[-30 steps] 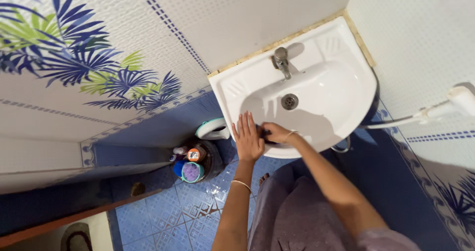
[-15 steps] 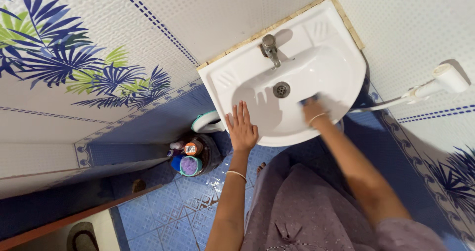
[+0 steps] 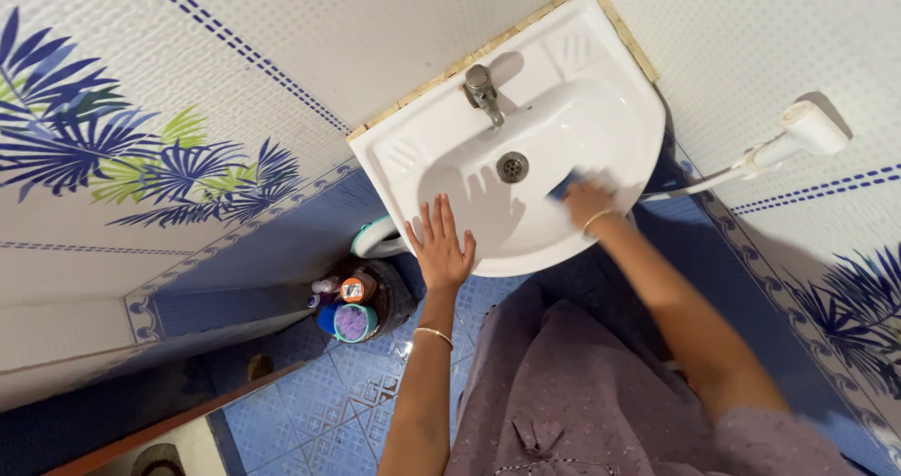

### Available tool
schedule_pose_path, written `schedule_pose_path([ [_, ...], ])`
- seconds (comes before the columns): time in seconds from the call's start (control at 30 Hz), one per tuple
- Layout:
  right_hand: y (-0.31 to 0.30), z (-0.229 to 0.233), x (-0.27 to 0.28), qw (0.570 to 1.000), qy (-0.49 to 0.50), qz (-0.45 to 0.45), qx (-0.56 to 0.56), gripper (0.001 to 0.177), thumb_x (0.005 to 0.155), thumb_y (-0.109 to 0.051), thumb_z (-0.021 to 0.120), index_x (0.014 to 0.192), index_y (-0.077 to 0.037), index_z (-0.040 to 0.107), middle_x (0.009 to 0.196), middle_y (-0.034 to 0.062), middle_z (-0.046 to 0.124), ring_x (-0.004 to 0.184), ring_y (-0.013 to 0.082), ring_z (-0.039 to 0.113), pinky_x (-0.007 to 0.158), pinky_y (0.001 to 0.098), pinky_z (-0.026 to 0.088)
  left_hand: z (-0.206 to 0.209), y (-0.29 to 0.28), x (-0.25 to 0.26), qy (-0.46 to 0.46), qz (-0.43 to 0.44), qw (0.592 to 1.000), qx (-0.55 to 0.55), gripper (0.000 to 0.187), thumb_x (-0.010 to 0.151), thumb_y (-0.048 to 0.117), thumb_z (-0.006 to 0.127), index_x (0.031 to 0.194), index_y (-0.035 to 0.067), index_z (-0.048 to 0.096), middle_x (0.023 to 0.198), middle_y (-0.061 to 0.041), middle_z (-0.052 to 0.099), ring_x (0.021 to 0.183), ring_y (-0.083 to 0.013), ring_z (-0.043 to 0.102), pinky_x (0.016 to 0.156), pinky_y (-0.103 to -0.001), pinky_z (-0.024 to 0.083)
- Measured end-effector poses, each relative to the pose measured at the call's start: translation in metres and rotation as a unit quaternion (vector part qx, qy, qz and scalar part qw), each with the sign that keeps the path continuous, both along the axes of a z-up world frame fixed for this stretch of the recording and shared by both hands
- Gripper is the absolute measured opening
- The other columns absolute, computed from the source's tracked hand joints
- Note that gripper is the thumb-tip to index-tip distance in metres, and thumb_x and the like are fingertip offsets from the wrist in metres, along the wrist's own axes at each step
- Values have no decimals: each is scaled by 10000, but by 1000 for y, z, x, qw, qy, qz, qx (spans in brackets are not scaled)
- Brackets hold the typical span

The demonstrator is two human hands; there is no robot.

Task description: The person scrubs a white bathroom sink with a blue sponge, repeatedly wiping the basin, faucet, and rim. They rinse the sponge using a handheld bidet sprayer and continue scrubbing the sink surfaces.

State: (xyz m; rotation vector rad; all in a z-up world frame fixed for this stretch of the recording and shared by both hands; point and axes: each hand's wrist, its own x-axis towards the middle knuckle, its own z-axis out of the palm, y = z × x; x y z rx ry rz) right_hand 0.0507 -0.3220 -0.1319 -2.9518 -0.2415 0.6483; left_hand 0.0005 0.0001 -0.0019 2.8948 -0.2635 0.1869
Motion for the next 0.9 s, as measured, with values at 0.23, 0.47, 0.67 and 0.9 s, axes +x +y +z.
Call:
schedule_pose_path([
  [0.23, -55, 77, 70, 855, -430, 105, -270, 484, 877, -221, 533, 1348, -170, 632, 1494, -60, 544, 1284, 185, 498, 1181, 493, 303, 1, -1, 4, 22, -5, 1000, 18, 752, 989, 431, 388, 1642, 119, 185, 1670, -78, 292, 1552, -322, 209, 1240, -620, 50],
  [0.47, 18, -18, 29, 971, -202, -127, 26, 366, 1011, -303, 566, 1278, -58, 618, 1173, 254, 567, 1081, 435, 559, 924, 573, 440, 1, -1, 1, 28, -1, 999, 24, 752, 980, 426, 401, 1640, 133, 191, 1668, -83, 291, 1548, -322, 215, 1236, -616, 57],
  [0.67, 181, -42, -5, 768, 115, 18, 630, 262, 987, -19, 564, 1230, 0, 661, 1454, 171, 554, 1318, 326, 538, 1136, 376, 421, -7, 0, 2, 9, 9, 999, 41, 731, 1001, 385, 432, 1654, 140, 213, 1686, -74, 295, 1568, -319, 229, 1252, -603, 83],
  [0.9, 124, -51, 47, 906, -48, 18, 419, 393, 794, 17, 656, 1175, -41, 732, 1354, 181, 596, 1245, 366, 561, 1070, 402, 449, 4, -2, 3, 21, 4, 1000, 18, 809, 878, 289, 485, 1631, 135, 232, 1664, -89, 308, 1549, -330, 244, 1236, -604, 96],
])
